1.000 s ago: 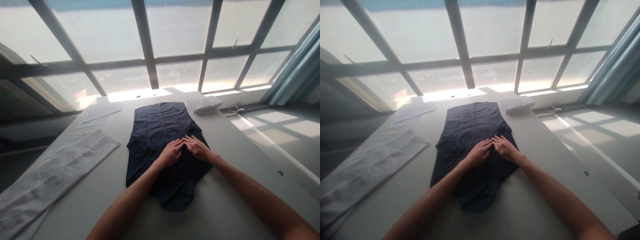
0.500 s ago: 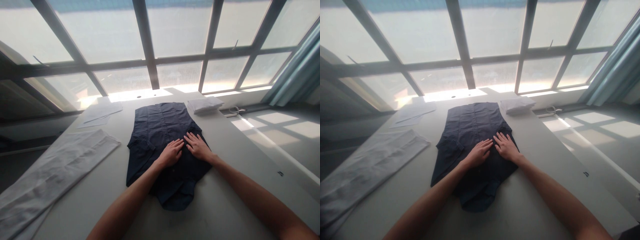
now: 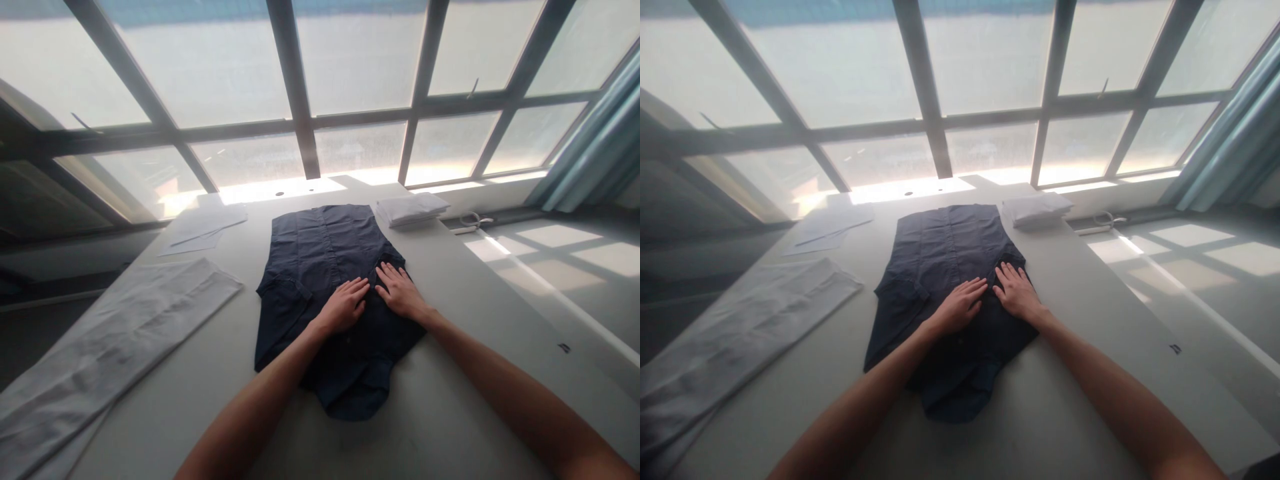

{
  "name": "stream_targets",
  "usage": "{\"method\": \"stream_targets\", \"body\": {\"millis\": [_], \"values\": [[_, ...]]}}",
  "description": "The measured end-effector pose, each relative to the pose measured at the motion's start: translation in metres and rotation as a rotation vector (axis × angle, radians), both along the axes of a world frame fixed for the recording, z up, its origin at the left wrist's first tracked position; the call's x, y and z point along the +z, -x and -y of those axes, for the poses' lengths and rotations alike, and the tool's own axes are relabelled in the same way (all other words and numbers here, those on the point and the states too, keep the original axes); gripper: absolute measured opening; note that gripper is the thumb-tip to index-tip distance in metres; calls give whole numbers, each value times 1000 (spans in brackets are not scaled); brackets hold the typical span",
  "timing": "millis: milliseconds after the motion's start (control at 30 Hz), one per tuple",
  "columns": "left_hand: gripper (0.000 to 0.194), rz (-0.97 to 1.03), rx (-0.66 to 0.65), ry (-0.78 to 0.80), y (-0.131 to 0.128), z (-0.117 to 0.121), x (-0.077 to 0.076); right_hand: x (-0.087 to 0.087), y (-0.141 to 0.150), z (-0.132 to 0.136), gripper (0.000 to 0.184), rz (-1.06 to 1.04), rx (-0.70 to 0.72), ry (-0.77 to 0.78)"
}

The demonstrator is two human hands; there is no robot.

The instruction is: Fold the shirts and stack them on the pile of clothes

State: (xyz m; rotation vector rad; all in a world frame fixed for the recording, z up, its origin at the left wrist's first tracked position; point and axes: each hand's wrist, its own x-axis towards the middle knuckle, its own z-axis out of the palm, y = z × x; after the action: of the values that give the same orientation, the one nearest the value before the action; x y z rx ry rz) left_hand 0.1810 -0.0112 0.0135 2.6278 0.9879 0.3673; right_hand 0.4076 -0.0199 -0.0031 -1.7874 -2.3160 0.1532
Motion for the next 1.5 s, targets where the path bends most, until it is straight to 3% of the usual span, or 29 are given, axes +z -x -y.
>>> {"method": "stream_targets", "body": {"millis": [233,400,500,800,1033,1167,1333,1500], "values": [[53,10,2,40,1,4,3,0,-1,0,64,-20,15,-20],[51,104,17,160,8,19,12,-1,-1,1,61,-38,14,-35],[51,156,-7,193,26,38,18,-4,-2,0,61,-53,15,-44],[59,-62,-150,91,99,112,22,-8,-3,0,61,-62,21,-57],[81,-75,-283,177,122,125,33,-3,-1,11,57,-101,44,-48],[94,-87,-306,170,125,127,32,0,6,47,55,-218,172,-5],[83,-64,-230,102,124,132,23,8,13,103,49,-355,481,55],[75,-61,-222,96,124,129,17,29,4,112,62,-359,602,193]]}}
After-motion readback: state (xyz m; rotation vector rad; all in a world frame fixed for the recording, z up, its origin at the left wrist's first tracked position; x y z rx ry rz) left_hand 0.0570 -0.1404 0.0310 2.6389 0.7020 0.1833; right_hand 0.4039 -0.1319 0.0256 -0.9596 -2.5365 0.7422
